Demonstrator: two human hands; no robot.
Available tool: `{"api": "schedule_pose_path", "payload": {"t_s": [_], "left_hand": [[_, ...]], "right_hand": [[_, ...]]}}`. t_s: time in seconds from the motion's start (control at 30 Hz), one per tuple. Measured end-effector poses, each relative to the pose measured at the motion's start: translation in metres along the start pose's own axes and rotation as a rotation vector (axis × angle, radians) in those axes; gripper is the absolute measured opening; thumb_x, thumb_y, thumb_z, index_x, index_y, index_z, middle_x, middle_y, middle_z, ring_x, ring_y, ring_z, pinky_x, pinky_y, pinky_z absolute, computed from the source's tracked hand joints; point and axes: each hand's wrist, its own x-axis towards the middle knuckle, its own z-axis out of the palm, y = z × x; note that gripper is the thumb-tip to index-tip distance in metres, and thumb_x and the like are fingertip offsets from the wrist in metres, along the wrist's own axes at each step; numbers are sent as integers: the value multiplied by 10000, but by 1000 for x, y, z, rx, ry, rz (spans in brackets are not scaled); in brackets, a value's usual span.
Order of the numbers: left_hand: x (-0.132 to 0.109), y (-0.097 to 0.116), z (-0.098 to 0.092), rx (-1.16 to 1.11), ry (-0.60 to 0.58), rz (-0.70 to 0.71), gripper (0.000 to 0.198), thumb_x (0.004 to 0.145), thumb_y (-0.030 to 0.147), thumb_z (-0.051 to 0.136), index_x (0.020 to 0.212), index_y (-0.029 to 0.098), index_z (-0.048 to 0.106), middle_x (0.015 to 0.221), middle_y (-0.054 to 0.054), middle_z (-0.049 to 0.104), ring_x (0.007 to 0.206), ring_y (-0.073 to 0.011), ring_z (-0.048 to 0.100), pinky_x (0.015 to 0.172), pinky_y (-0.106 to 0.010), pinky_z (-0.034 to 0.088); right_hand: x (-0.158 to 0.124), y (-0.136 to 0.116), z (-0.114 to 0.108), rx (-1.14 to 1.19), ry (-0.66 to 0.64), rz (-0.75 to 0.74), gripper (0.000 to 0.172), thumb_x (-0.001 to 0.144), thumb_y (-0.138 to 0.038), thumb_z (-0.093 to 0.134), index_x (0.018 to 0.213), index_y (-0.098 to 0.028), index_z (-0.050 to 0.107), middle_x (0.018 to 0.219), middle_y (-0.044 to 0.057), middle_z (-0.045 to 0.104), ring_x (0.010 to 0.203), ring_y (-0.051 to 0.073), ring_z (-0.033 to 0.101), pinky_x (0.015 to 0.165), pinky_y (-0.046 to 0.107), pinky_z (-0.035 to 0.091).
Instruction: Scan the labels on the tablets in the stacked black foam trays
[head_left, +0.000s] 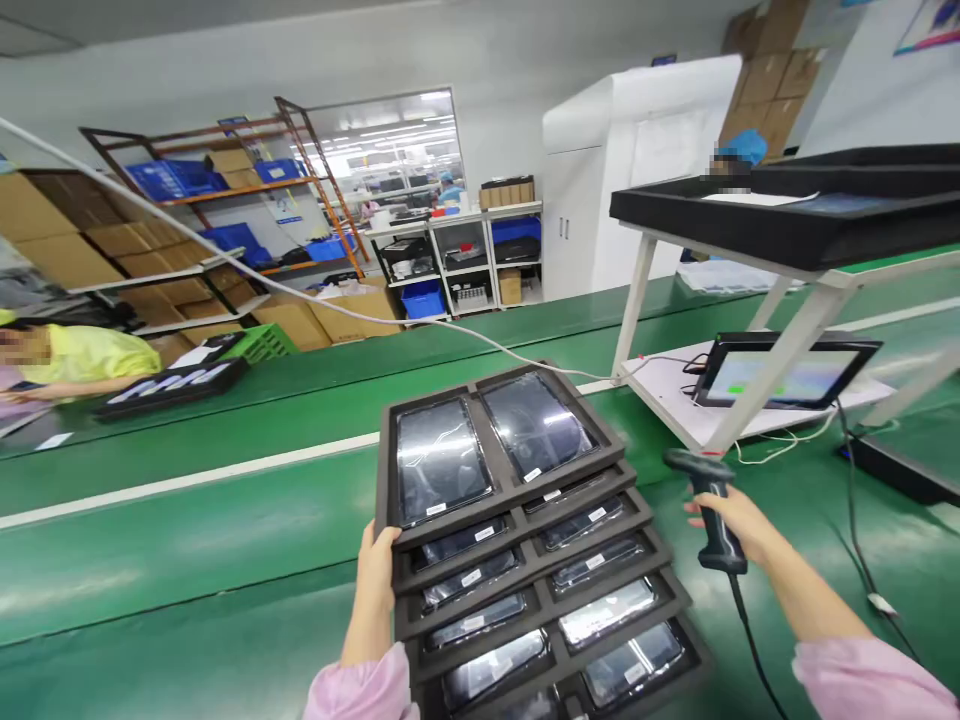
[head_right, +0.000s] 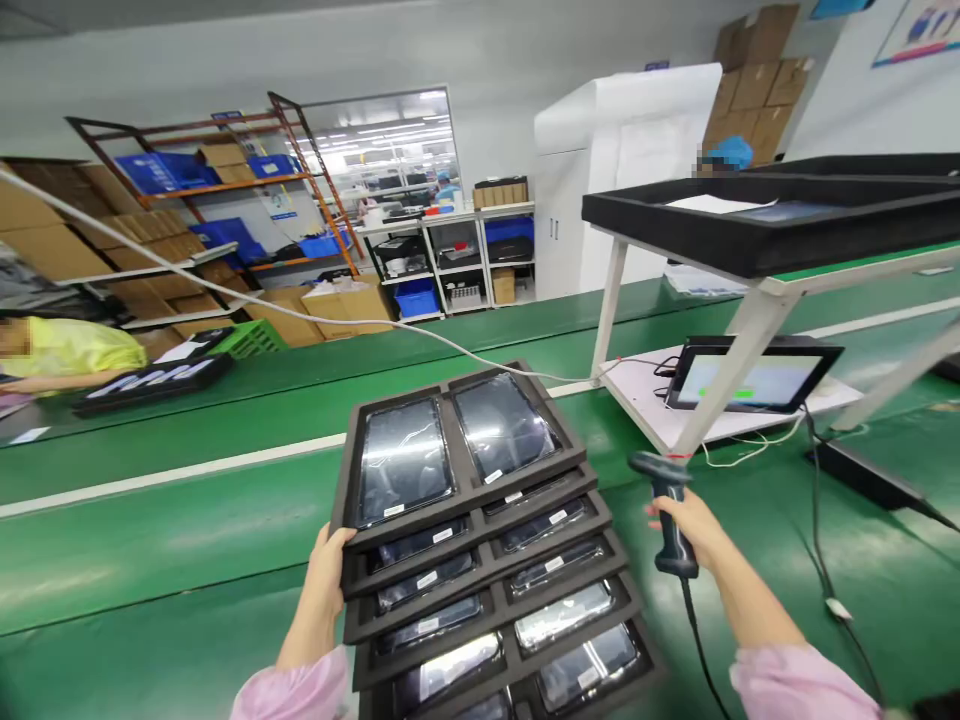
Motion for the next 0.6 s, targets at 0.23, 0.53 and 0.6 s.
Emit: {"api": "schedule_pose_path", "payload": {"t_s": [0.23, 0.53, 0.6], "left_hand": [[3, -6, 0, 34, 11, 43, 292, 580, 236, 544, 865, 194, 589, 736, 17, 588, 707, -178, 570, 674, -301, 460], [-4, -5, -3, 58, 7, 68, 315, 609, 244, 524, 919, 205, 564, 880, -24, 616, 841, -207, 562, 752, -317, 436], [-4, -5, -5, 69, -17, 68, 335, 623, 248, 519, 954, 204, 549, 929, -36, 616, 867, -211, 568, 768, -323, 438]], "right_hand": [[-65, -106, 66, -94, -560, -172, 434, 700, -276, 632, 1067, -216, 410, 763, 18, 634, 412, 129, 540, 352, 242, 444], [-76, -129, 112, -347, -578, -114, 331, 755, -153, 559, 1014, -218, 362, 653, -32, 561, 377, 109, 516, 322, 203, 425], [-82, -128, 115, -340, -550, -111, 293, 752, -144, 555, 958, -216, 361, 682, -26, 568, 370, 101, 513, 314, 200, 422]]}}
